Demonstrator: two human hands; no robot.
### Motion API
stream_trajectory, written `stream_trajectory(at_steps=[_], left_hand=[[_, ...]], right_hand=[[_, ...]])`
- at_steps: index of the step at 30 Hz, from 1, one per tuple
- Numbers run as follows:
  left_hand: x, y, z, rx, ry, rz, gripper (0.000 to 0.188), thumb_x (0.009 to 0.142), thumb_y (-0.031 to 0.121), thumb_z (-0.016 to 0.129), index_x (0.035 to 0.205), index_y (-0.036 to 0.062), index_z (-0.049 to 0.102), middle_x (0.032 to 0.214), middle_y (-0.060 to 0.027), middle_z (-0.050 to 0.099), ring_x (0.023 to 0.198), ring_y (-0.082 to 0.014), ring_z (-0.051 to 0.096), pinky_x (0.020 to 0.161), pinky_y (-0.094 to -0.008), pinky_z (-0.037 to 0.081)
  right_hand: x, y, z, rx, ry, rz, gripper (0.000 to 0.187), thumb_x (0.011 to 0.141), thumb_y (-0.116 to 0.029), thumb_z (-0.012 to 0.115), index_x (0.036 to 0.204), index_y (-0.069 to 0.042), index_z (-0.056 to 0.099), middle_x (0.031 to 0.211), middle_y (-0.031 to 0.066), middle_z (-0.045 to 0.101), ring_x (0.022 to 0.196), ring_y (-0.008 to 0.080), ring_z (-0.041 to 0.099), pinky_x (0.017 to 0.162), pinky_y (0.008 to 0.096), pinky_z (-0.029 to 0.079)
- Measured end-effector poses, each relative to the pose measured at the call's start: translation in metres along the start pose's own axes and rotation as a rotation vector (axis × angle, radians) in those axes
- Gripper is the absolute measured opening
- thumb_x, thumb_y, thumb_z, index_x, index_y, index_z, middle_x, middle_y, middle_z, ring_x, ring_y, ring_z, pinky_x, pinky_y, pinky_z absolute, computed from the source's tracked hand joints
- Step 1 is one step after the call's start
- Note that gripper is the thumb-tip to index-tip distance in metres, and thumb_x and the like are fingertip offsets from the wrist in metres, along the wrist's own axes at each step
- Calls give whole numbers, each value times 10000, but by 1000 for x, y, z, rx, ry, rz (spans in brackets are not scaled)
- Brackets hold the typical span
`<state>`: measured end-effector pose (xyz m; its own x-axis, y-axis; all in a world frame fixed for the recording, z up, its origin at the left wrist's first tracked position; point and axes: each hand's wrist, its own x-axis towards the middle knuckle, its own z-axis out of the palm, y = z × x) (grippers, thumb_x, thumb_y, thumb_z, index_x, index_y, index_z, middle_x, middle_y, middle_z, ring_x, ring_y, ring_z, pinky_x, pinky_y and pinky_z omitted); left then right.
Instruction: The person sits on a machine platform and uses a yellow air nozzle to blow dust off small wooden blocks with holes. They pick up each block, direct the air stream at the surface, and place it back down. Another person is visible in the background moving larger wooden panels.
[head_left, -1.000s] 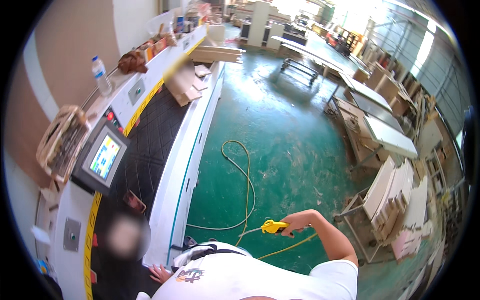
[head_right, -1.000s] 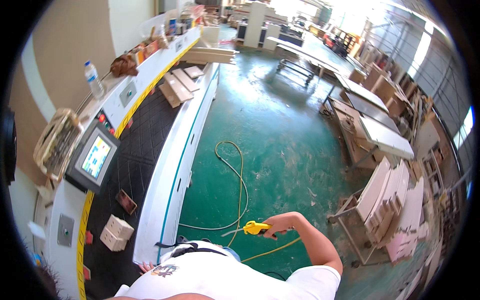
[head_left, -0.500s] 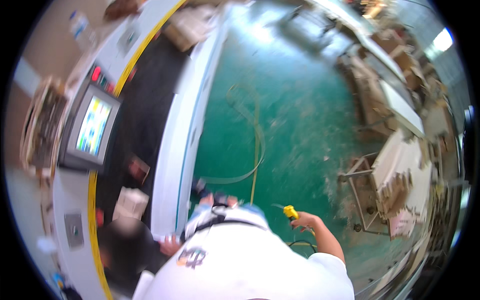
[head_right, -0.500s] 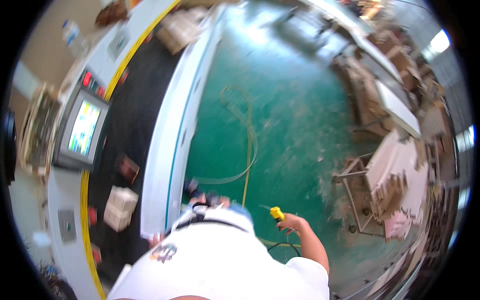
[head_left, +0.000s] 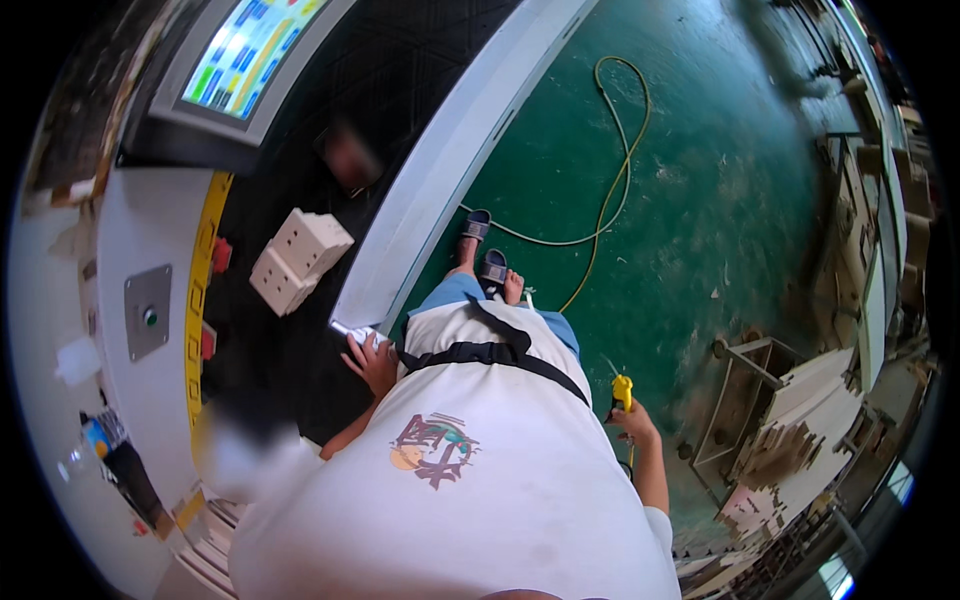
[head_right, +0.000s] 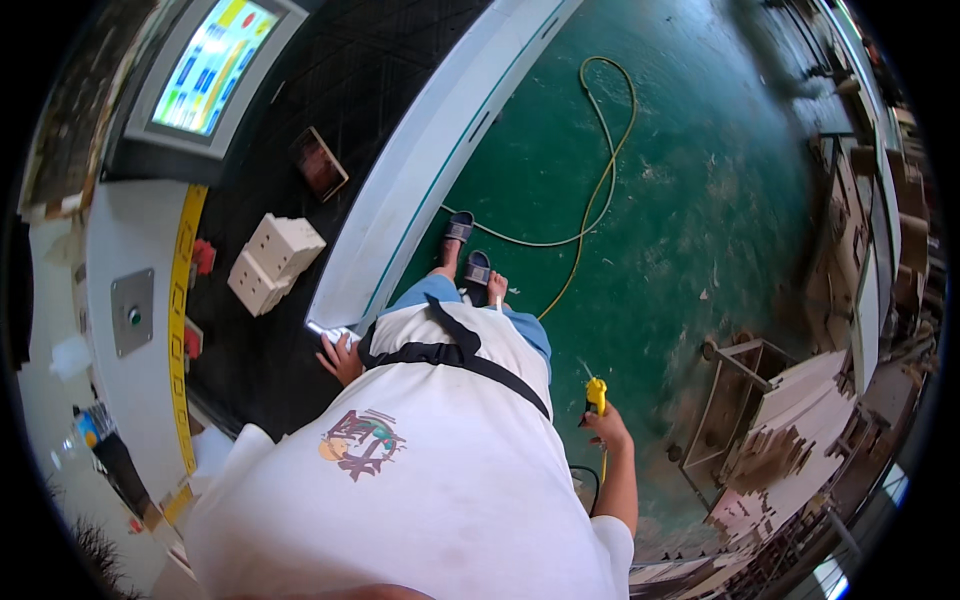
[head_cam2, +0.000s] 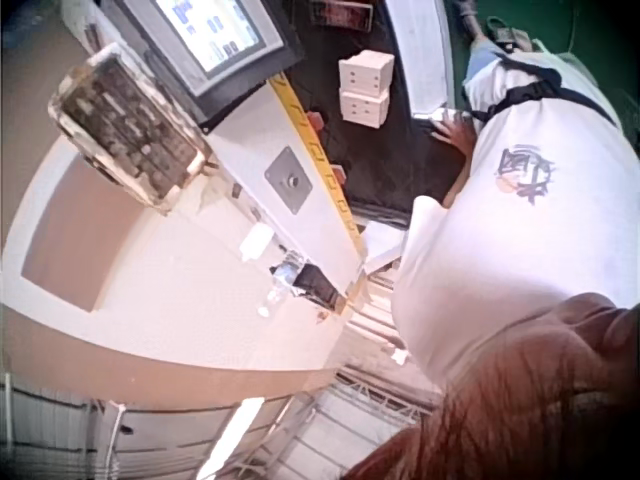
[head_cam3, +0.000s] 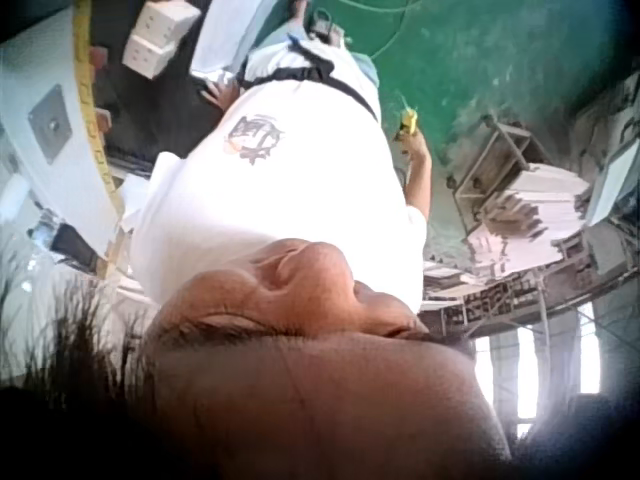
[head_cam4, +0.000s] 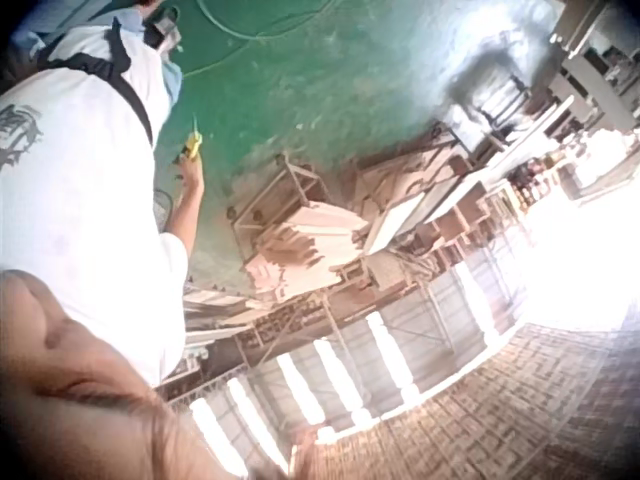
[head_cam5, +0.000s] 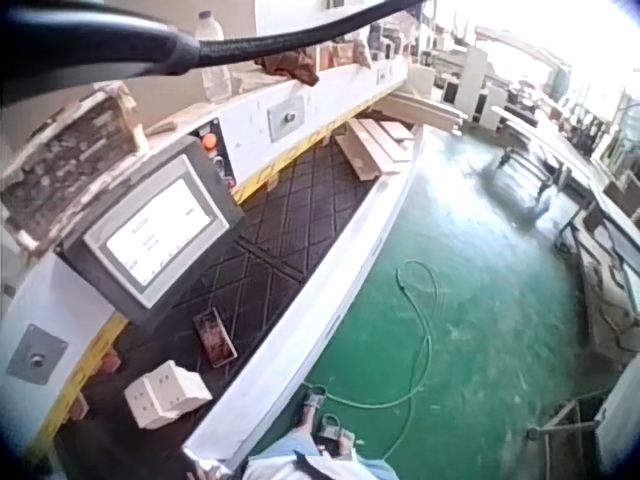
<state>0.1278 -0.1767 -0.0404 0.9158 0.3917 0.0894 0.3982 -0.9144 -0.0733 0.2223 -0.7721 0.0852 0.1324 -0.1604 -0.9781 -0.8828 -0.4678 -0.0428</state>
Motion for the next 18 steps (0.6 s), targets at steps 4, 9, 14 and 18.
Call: stream_trajectory(at_steps=[4,9,14,18], left_hand=[[-17,-9,41,-158,18,49,158,945,234,657,1094,200,698,1317,-14,630,1473,-325,450,1198,-752,171],[20,-51,74,-824,-803,-131,293,1032,228,532,1176,49,714,1334,-179,633,1253,-376,589,1054,-499,446],[101,-23,69,-1312,-895,-527,464,1099,344,403,1222,-5,684,1159,-134,710,1109,-261,647,974,-393,496],[109,-32,144,-1152,-863,-319,382,1081,243,465,1327,10,642,1272,-190,686,1154,-311,641,1043,-401,476]], right_hand=[[-21,-84,-9,-124,90,-113,474,965,-130,649,1423,-110,525,1107,58,719,1019,196,721,637,390,620],[-73,-95,17,-256,48,-35,384,955,-167,663,1325,-88,604,1127,60,736,967,189,713,671,367,619],[-79,-66,12,-266,110,46,320,917,-204,704,1205,-67,683,997,69,752,837,191,708,664,356,605],[-66,66,35,-880,-82,299,444,883,-425,748,1165,-83,758,999,150,783,904,291,742,732,439,580]])
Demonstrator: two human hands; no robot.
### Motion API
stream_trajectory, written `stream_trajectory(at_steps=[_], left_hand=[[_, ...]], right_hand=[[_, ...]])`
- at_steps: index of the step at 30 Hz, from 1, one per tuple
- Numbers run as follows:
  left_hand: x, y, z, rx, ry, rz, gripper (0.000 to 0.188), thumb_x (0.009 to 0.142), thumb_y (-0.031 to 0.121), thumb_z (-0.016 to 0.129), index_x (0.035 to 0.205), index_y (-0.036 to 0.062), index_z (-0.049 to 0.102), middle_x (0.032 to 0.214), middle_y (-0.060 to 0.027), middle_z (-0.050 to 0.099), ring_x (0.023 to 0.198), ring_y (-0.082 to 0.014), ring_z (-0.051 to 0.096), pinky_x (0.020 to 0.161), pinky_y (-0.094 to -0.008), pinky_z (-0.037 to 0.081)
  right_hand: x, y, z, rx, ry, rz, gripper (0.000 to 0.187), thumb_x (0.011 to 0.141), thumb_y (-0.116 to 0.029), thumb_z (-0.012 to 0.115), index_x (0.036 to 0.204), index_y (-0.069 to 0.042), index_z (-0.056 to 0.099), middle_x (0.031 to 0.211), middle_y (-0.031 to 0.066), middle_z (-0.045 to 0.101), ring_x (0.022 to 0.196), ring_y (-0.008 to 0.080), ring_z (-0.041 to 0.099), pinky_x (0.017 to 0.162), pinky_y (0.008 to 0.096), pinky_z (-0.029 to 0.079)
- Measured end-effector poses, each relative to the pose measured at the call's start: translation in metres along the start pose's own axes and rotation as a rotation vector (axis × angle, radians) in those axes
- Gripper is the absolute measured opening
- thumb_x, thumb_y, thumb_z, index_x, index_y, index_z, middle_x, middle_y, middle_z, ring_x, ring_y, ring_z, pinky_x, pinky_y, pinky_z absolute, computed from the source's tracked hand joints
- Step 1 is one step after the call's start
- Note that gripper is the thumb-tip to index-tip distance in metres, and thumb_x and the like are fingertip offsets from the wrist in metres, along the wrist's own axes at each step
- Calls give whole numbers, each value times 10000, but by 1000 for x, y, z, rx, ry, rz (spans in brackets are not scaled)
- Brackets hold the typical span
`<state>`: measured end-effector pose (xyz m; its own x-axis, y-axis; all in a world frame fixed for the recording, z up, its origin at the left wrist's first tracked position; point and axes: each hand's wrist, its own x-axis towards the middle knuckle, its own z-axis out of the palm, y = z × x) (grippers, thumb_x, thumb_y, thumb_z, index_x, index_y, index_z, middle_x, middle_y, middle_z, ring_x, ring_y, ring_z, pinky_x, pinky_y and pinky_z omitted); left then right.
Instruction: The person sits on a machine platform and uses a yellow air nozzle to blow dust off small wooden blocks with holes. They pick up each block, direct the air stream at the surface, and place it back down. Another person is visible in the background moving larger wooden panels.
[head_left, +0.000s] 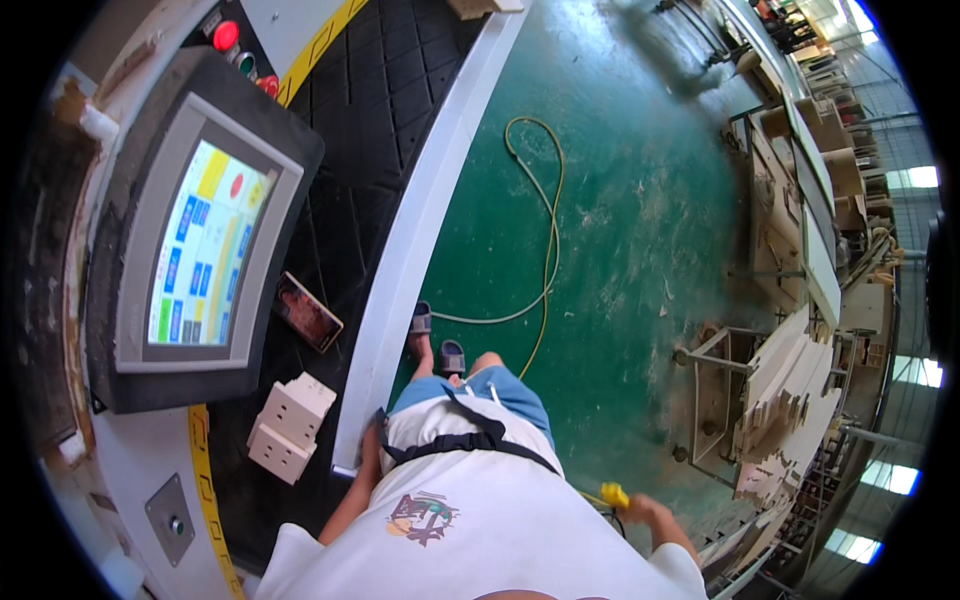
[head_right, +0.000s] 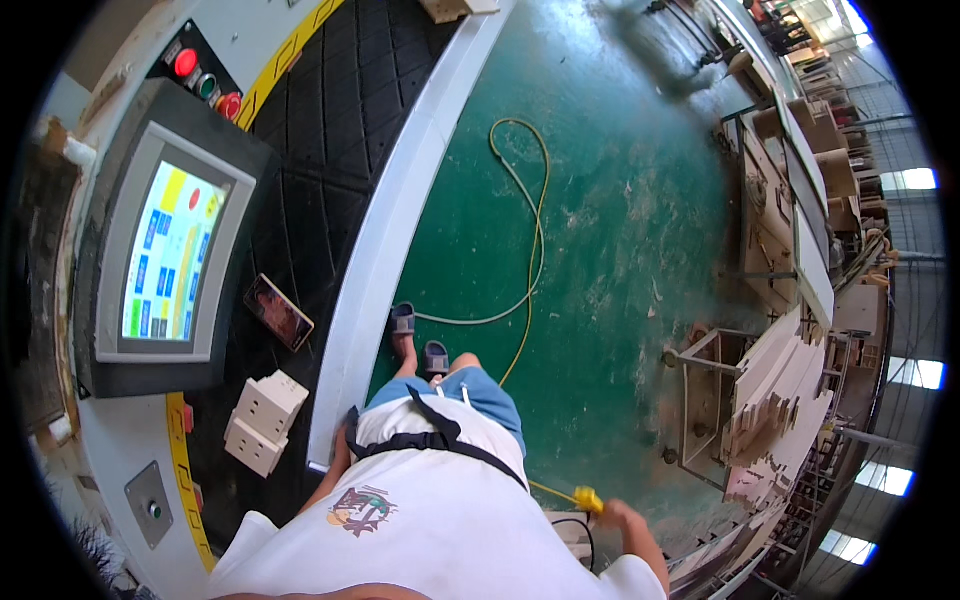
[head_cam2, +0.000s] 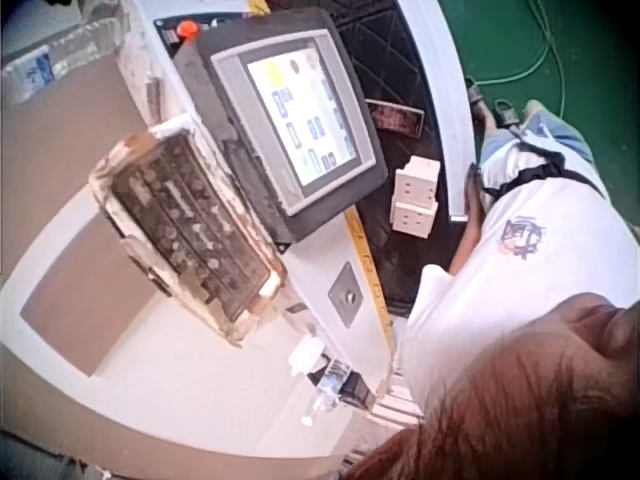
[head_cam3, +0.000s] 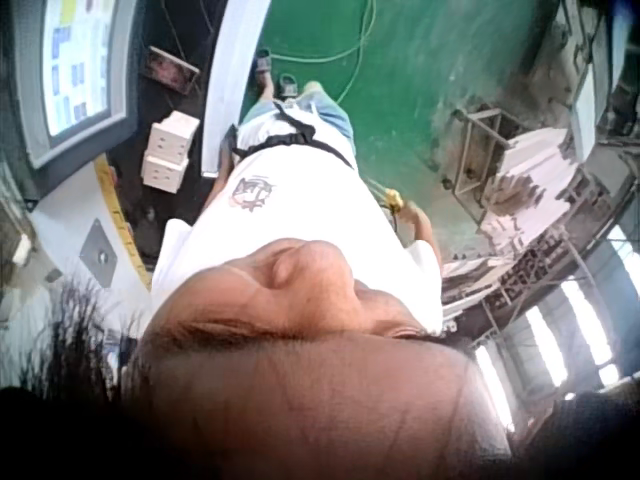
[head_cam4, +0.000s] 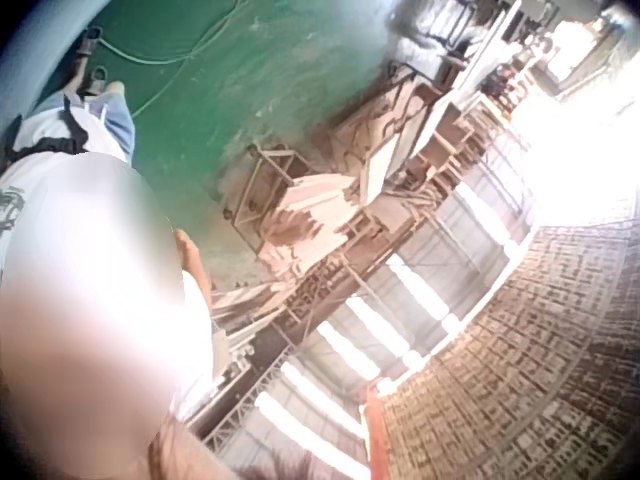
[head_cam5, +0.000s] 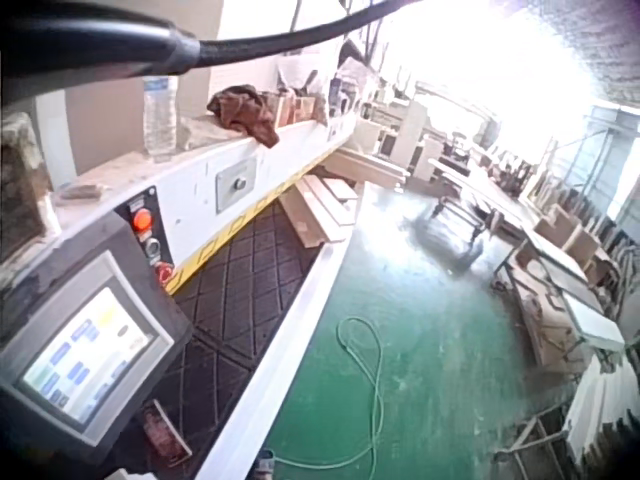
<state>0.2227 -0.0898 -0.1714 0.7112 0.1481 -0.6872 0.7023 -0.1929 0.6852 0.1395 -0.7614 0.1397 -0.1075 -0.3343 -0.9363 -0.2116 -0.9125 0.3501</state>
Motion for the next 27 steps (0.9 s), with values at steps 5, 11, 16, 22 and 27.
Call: stream_trajectory(at_steps=[5,11,16,22,27], left_hand=[[-2,-6,4,40,67,101,378,1038,245,564,1330,30,668,1322,-207,692,1197,-332,670,996,-395,509],[4,30,-10,168,51,-3,363,1026,256,585,1293,33,690,1280,-196,711,1164,-323,685,974,-394,519],[35,66,-17,301,14,-4,353,1016,266,603,1263,36,708,1244,-187,726,1136,-317,697,956,-394,527],[84,132,3,490,-57,-1,342,1004,277,624,1226,40,730,1202,-176,744,1103,-309,711,935,-394,537],[113,182,51,588,-122,14,333,995,287,641,1195,42,748,1166,-167,760,1076,-302,723,917,-393,545]], right_hand=[[20,19,78,338,-124,-11,585,861,-571,736,1185,-85,757,1130,165,764,983,317,728,851,429,593],[4,-72,-3,732,25,-100,556,868,-543,734,1170,-77,753,1113,161,759,964,305,724,834,420,593],[14,-102,-61,841,123,-243,533,873,-520,733,1158,-70,749,1098,157,755,947,296,721,819,413,593],[33,-101,-102,953,209,-370,505,880,-492,731,1143,-61,745,1081,153,750,927,285,717,802,404,593],[51,-76,-135,1030,255,-438,482,886,-469,730,1130,-54,742,1067,149,746,911,275,714,788,397,592]])
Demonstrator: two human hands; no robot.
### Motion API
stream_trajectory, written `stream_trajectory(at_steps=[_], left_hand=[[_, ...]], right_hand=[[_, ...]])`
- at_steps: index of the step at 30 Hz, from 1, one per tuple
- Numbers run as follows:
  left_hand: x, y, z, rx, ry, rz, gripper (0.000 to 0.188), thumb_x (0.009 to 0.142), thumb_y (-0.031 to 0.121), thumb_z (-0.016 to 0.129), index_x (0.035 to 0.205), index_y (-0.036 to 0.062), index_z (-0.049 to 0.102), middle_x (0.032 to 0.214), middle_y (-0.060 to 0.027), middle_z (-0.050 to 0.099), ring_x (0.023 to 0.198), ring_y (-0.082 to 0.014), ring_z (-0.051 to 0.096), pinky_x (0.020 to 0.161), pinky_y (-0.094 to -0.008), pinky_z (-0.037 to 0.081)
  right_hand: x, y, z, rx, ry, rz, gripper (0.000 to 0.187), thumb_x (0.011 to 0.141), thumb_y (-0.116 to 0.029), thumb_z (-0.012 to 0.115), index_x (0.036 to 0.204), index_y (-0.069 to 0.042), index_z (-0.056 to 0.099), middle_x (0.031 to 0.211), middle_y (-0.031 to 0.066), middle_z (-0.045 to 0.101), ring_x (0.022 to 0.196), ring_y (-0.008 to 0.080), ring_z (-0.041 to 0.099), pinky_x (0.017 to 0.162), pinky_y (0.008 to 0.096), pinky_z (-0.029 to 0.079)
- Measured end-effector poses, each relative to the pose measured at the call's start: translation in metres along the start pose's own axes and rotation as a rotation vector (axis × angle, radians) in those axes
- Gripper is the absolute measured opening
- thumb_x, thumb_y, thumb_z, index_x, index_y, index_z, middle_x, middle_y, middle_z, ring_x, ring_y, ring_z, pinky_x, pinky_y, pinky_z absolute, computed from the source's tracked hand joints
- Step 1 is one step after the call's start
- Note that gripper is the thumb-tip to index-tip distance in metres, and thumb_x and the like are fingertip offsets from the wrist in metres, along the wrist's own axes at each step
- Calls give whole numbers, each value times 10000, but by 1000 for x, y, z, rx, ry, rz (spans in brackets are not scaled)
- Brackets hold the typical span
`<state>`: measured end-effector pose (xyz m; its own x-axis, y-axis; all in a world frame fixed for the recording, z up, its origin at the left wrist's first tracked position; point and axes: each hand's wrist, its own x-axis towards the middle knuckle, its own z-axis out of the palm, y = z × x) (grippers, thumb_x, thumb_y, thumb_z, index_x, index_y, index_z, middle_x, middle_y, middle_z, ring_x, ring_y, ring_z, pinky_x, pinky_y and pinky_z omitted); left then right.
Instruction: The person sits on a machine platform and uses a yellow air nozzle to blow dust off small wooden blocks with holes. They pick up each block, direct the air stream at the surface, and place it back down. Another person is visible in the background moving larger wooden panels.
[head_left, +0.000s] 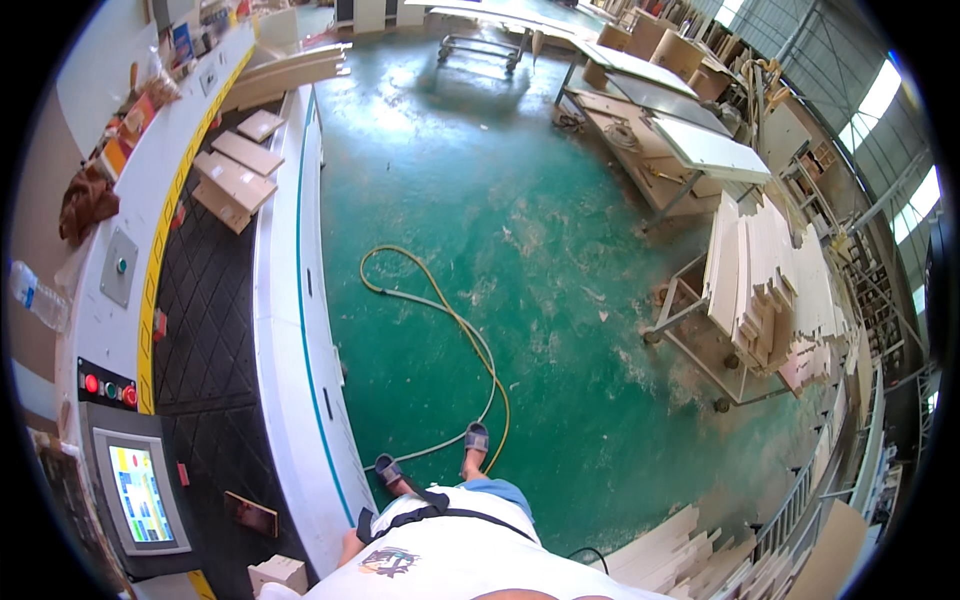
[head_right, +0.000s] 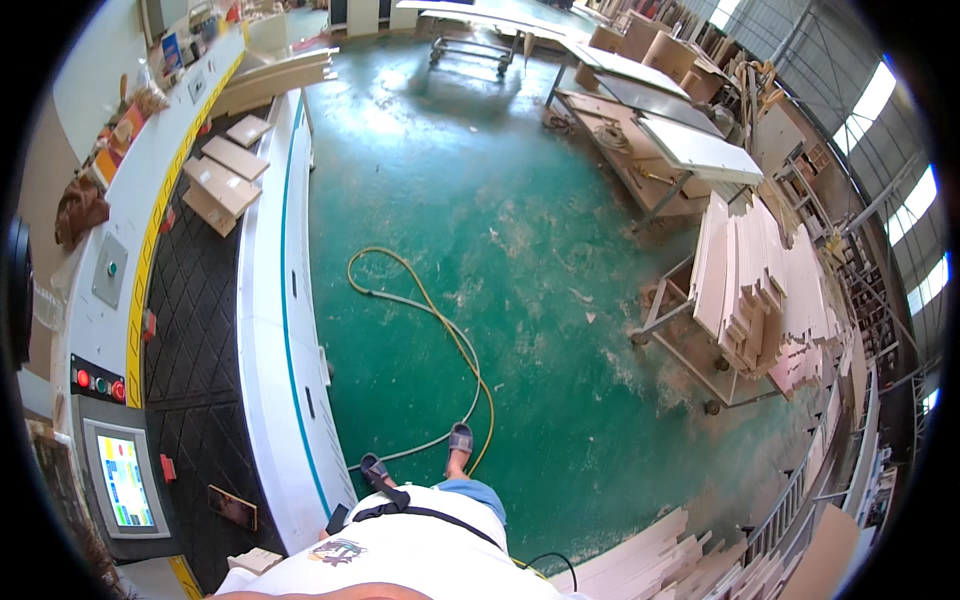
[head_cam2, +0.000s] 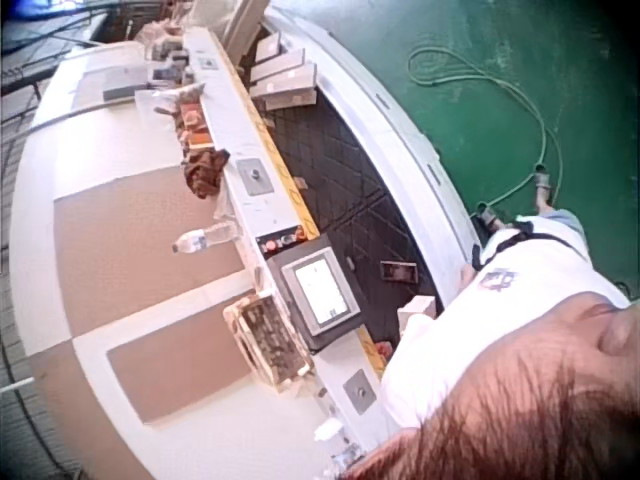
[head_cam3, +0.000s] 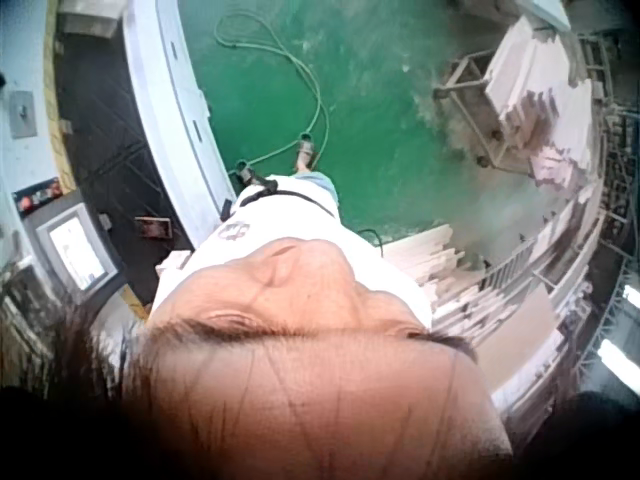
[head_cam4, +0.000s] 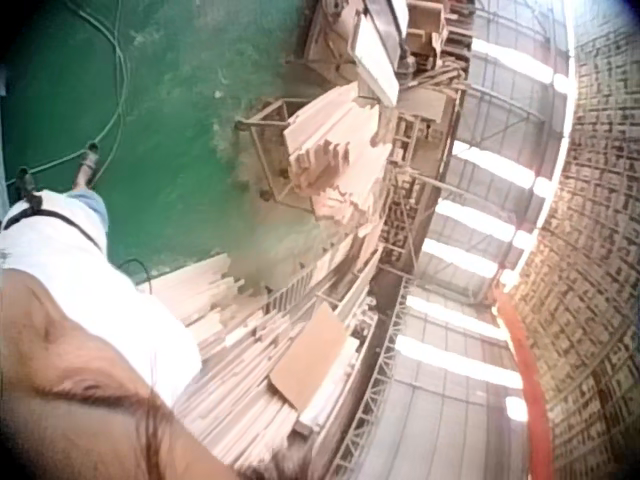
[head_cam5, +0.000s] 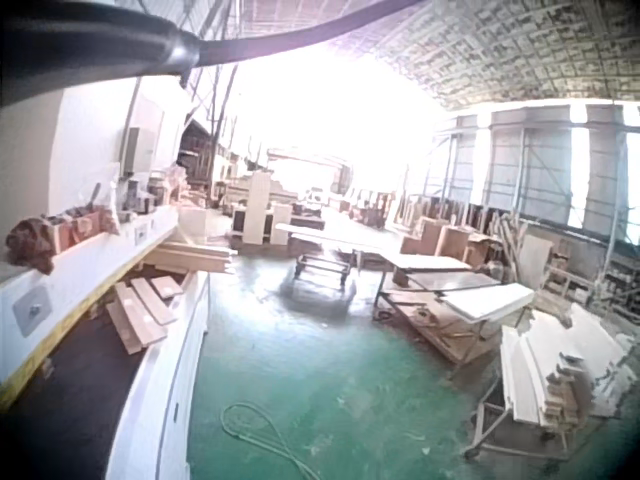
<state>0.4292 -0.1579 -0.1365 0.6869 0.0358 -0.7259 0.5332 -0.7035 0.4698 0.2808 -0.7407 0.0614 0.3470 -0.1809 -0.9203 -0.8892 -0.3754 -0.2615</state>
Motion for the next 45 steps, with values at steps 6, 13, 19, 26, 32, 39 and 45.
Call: stream_trajectory(at_steps=[6,13,19,26,32,39,45], left_hand=[[29,114,43,-76,-24,189,309,940,340,721,1031,58,808,983,-123,800,918,-254,760,809,-375,572],[24,206,84,14,-68,258,312,942,317,744,1103,53,785,1030,-112,787,960,-196,738,833,-334,564],[8,192,87,34,26,193,377,933,413,718,1131,100,790,1083,-142,782,1020,-284,744,884,-385,574],[-45,110,63,111,-30,25,353,915,394,710,1089,102,803,1045,-139,788,968,-280,749,868,-388,571],[-77,61,74,98,-106,-126,389,906,416,711,1105,93,797,1037,-156,784,962,-289,743,861,-380,566],[-111,-39,103,-125,55,2,430,927,489,690,1112,113,783,1123,-159,762,1069,-334,721,920,-433,551],[-173,-25,81,-436,365,-38,323,956,356,706,1108,72,723,965,-120,755,898,-243,714,807,-402,564]], right_hand=[[23,19,-46,111,36,-67,454,893,-442,728,1115,-46,738,1050,145,740,891,264,710,771,388,592],[52,10,-105,179,75,-167,422,901,-409,726,1097,-36,733,1030,140,734,867,251,705,750,378,592],[79,-23,-118,140,40,-237,395,907,-381,725,1082,-28,729,1013,135,729,848,240,701,733,369,592],[89,-41,-77,156,24,-242,363,915,-349,723,1064,-18,724,993,130,723,824,226,697,713,359,591],[86,-43,-55,111,33,-231,337,922,-321,721,1049,-9,720,976,126,718,804,215,693,696,350,591],[63,-57,-35,-116,-40,-251,307,930,-289,720,1032,0,715,956,121,712,781,202,689,676,340,591],[15,-32,-91,-327,-161,-102,282,937,-261,718,1016,9,711,939,116,707,761,191,685,659,331,591]])
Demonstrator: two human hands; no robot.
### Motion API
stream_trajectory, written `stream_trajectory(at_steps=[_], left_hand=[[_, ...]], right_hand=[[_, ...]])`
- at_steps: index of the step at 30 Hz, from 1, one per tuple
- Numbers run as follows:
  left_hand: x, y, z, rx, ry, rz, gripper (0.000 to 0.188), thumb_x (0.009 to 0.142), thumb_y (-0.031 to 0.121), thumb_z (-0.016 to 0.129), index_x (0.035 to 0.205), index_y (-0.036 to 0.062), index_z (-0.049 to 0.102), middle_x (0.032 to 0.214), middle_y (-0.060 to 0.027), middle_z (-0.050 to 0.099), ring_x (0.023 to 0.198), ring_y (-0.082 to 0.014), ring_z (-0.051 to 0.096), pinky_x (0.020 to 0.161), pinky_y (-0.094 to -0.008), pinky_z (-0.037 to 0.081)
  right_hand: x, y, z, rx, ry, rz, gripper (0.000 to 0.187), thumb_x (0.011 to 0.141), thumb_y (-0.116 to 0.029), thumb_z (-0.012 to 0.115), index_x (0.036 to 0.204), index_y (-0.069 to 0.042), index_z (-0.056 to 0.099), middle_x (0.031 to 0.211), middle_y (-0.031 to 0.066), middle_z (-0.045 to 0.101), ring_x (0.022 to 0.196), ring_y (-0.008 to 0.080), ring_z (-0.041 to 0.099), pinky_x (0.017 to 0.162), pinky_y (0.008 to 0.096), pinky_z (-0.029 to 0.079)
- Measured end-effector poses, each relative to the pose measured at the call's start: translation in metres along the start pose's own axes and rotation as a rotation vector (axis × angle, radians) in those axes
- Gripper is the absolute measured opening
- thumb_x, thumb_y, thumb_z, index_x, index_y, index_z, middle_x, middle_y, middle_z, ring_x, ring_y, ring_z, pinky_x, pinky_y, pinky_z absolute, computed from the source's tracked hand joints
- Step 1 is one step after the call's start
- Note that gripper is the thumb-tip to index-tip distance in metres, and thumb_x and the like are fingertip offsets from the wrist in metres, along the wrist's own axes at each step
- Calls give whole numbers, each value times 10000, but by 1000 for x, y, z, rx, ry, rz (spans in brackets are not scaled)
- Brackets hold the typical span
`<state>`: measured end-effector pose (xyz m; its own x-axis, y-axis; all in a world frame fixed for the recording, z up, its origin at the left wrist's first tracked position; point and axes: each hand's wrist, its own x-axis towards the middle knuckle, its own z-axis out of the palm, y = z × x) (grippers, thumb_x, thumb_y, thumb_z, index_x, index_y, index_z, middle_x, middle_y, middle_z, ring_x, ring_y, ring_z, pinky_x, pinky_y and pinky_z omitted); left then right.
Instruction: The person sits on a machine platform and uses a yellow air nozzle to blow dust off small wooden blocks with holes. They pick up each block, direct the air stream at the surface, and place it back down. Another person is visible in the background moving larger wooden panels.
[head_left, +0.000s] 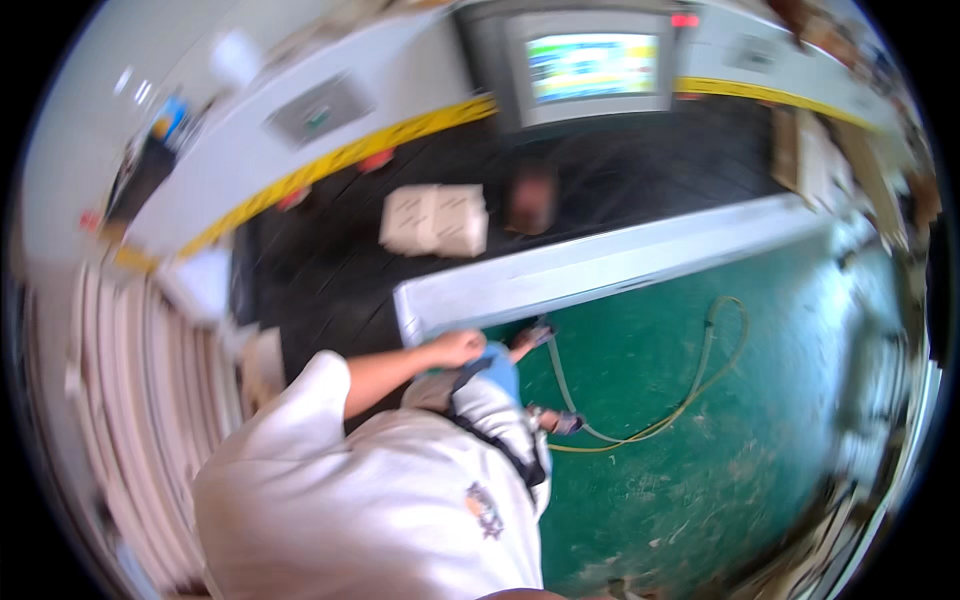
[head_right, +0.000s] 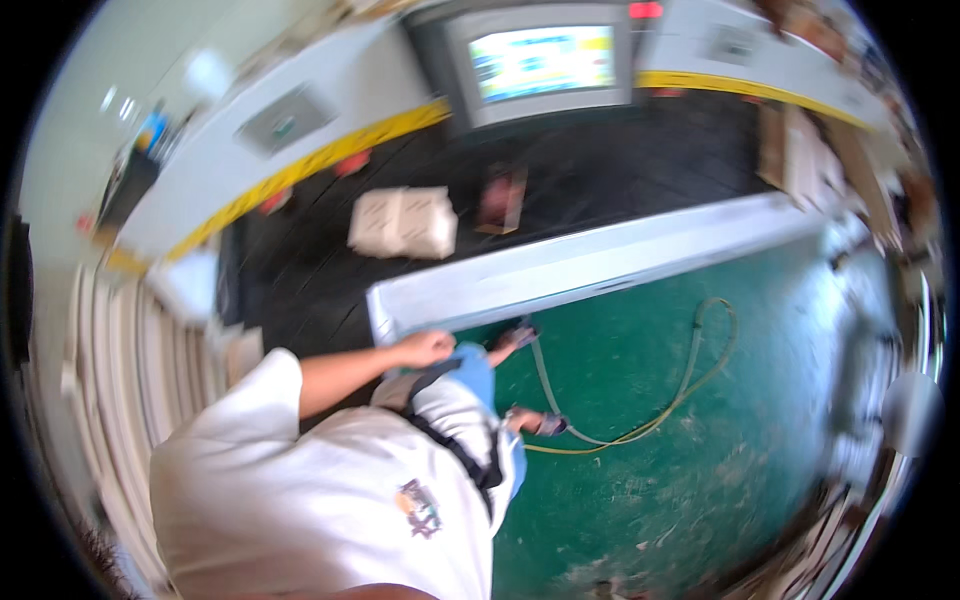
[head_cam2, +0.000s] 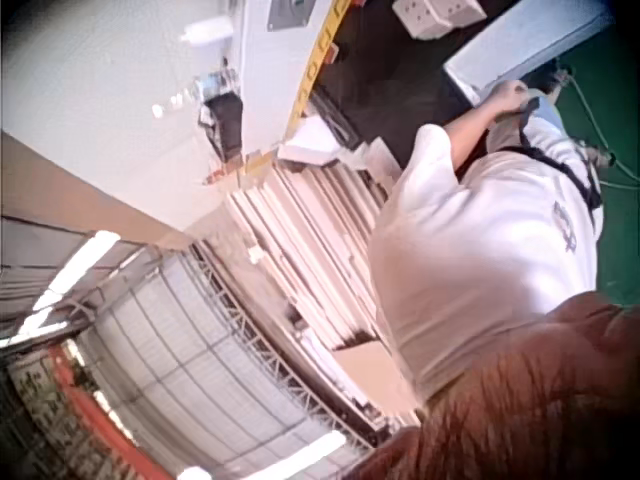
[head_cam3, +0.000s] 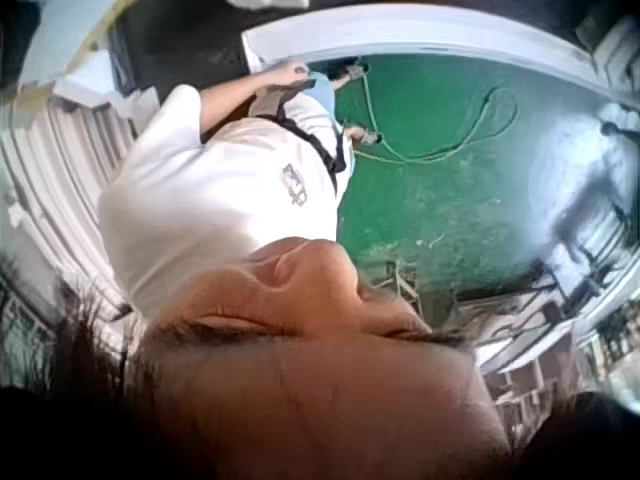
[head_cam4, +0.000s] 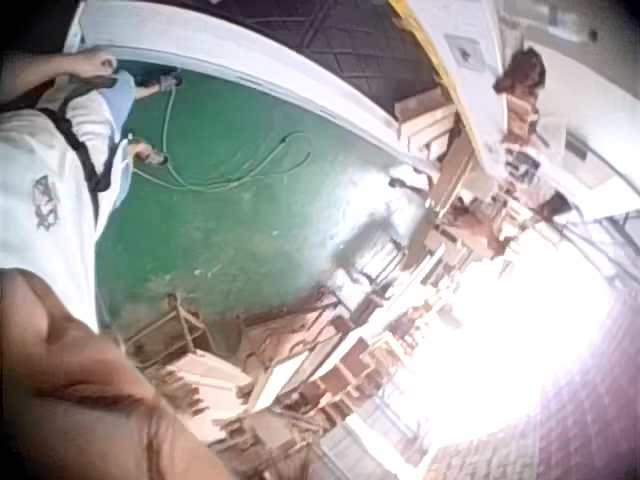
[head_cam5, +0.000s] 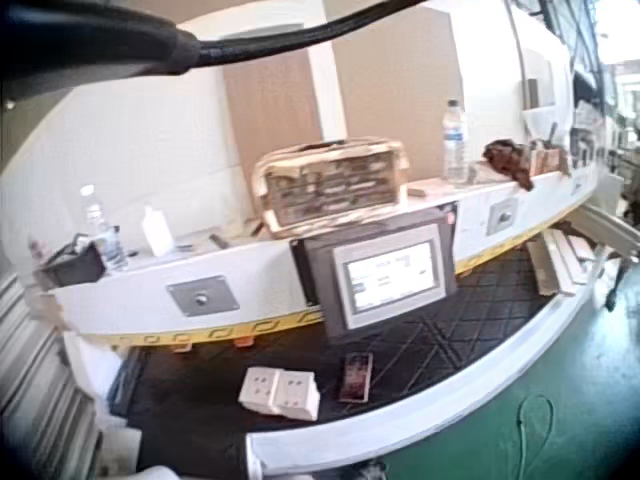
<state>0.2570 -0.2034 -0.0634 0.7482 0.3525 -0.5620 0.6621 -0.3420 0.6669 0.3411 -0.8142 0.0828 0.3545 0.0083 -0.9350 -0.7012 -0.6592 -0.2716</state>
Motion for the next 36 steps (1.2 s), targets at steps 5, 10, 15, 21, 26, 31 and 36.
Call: stream_trajectory(at_steps=[5,10,15,21,26,31,36], left_hand=[[-75,-11,-41,-148,312,-47,292,984,260,691,1173,39,716,1001,-107,767,870,-191,731,798,-353,580],[-136,-33,-78,-444,791,-159,205,1040,149,609,1135,6,720,914,-87,776,715,-126,712,681,-286,571],[-121,-94,-132,-373,1088,-185,172,1018,137,612,1088,30,728,851,-98,777,676,-141,719,647,-296,571],[-100,-167,-189,-587,1220,-262,201,1036,128,582,1154,31,714,879,-99,775,625,-132,693,565,-277,553],[-106,-180,-214,-804,1252,-360,208,1050,152,588,1182,29,690,927,-82,758,614,-127,677,530,-268,534],[-117,-204,-229,-924,1293,-402,221,1075,187,568,1220,54,670,995,-95,754,634,-144,681,551,-272,542],[-115,-247,-242,-1007,1319,-389,213,1067,174,579,1217,57,674,995,-103,756,652,-156,695,564,-280,552]], right_hand=[[-49,-39,-79,-150,-127,-58,262,943,-238,717,1004,16,708,925,113,703,745,181,681,644,324,591],[-58,-186,-34,-234,-100,-439,217,930,-175,725,985,33,697,859,100,684,694,158,665,621,312,577],[-101,-293,95,-668,-242,-762,169,929,-127,728,933,39,696,735,32,653,569,112,587,487,284,437],[-112,-352,165,33,-1315,-344,803,764,42,637,1489,217,339,815,238,733,533,201,668,419,249,490],[-126,-349,222,157,-1635,-78,754,984,-219,667,1533,123,280,857,221,687,488,103,541,448,213,398],[-161,-368,219,115,-1537,35,702,1059,-254,586,1582,76,254,1556,328,443,548,44,461,472,194,369],[-211,-400,198,-183,-1043,-256,654,973,-13,529,1569,42,268,1418,347,563,474,63,451,437,203,382]])
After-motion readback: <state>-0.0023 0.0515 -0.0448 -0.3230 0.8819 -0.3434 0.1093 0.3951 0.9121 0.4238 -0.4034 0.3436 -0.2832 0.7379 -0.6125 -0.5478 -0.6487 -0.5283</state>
